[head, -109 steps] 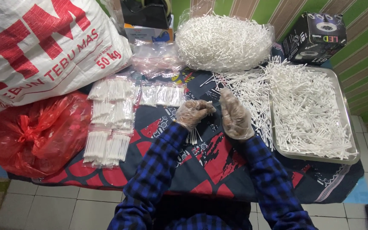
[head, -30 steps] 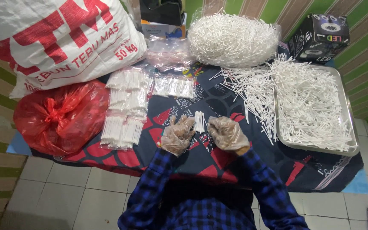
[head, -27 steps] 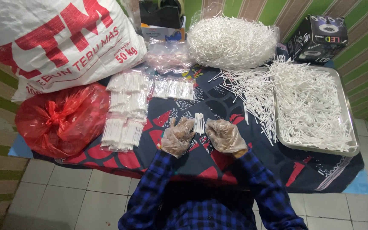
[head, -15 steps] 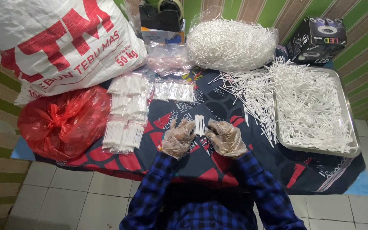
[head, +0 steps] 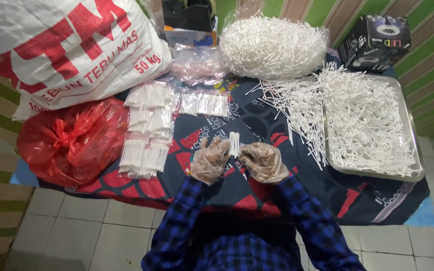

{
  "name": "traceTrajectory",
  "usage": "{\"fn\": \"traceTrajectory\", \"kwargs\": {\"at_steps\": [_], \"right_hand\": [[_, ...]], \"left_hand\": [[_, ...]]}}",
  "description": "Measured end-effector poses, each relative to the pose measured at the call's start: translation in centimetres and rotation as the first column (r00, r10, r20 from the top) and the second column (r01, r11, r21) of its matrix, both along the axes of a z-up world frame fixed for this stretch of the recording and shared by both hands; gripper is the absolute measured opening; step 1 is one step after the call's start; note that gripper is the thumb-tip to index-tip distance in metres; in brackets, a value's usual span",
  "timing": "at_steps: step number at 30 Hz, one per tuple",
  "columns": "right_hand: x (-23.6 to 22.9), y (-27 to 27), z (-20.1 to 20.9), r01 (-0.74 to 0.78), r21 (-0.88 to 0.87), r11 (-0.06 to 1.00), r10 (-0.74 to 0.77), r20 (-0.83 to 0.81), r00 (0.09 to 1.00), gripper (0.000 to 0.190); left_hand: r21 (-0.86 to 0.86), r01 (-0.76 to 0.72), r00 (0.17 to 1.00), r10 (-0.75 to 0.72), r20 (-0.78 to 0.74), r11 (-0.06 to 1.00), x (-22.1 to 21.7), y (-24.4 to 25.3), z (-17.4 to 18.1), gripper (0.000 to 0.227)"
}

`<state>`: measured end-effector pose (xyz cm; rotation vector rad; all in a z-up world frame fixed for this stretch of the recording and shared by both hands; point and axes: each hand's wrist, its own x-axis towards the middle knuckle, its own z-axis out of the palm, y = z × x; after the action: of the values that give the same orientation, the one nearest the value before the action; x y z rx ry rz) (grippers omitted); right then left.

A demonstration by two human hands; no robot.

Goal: The person is manually packing small white sticks into clear plastic bags at a workspace.

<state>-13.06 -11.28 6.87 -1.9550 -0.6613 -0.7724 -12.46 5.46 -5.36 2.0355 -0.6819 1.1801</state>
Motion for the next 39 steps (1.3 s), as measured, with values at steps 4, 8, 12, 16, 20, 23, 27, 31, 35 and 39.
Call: {"fn": "traceTrajectory", "kwargs": {"at_steps": [4,8,12,16,20,23,27,31,35,39], "right_hand": [[0.8,0.6,1.1,0.014,-0.007,1.0,-0.014,0.094,0.995,0.014],[0.9,0.6,1.9,0.027,-0.02,0.999,-0.023,0.159,0.987,0.017],[0.8,-0.7,2.9,0.05,-0.02,0.999,-0.044,0.236,0.971,0.021],[1.6,-2.3,3.9,0.087,-0.024,0.996,-0.075,0.309,0.948,0.026],[6.3,-9.9,-2.6,0.2,-0.386,0.901,-0.266,-0.123,0.956,0.007],[8.2,-12.1,0.1,0.405,-0.674,0.617,-0.345,0.231,0.91,0.013],[14.2,-14.8,-5.1,0.435,-0.674,0.597,-0.434,0.186,0.882,0.032],[15.2,-13.3,-4.8,0.626,-0.764,0.155,-0.511,0.481,0.713,0.029],[15.5,-13.3,-7.1,0.571,-0.805,0.16,-0.567,0.398,0.721,0.032],[12.7,-11.0,-3.3,0.788,-0.598,0.147,-0.578,0.594,0.559,0.021]], "left_hand": [[0.106,-0.31,0.942,0.289,0.172,0.945,0.2,-1.0,4.4,0.064],[0.359,-0.354,0.916,0.398,-0.053,0.863,0.1,0.5,-0.8,0.058],[0.478,-0.01,0.847,0.261,-0.463,0.878,0.9,3.5,-3.6,0.06],[0.459,0.05,0.744,0.273,-0.61,0.887,2.0,4.3,1.3,0.062],[0.615,-0.087,0.814,0.412,-0.409,0.784,5.4,4.2,1.7,0.049],[0.583,-0.125,0.854,0.386,-0.349,0.803,6.2,2.4,9.6,0.03],[0.554,-0.055,0.798,0.37,-0.476,0.831,9.8,-0.9,12.1,0.023],[0.444,0.02,0.659,0.322,-0.68,0.896,13.0,-4.9,8.8,0.02],[0.426,-0.009,0.663,0.325,-0.674,0.905,14.7,-8.2,6.4,0.024],[0.47,-0.027,0.698,0.353,-0.623,0.882,14.5,-9.8,5.0,0.035]]}}
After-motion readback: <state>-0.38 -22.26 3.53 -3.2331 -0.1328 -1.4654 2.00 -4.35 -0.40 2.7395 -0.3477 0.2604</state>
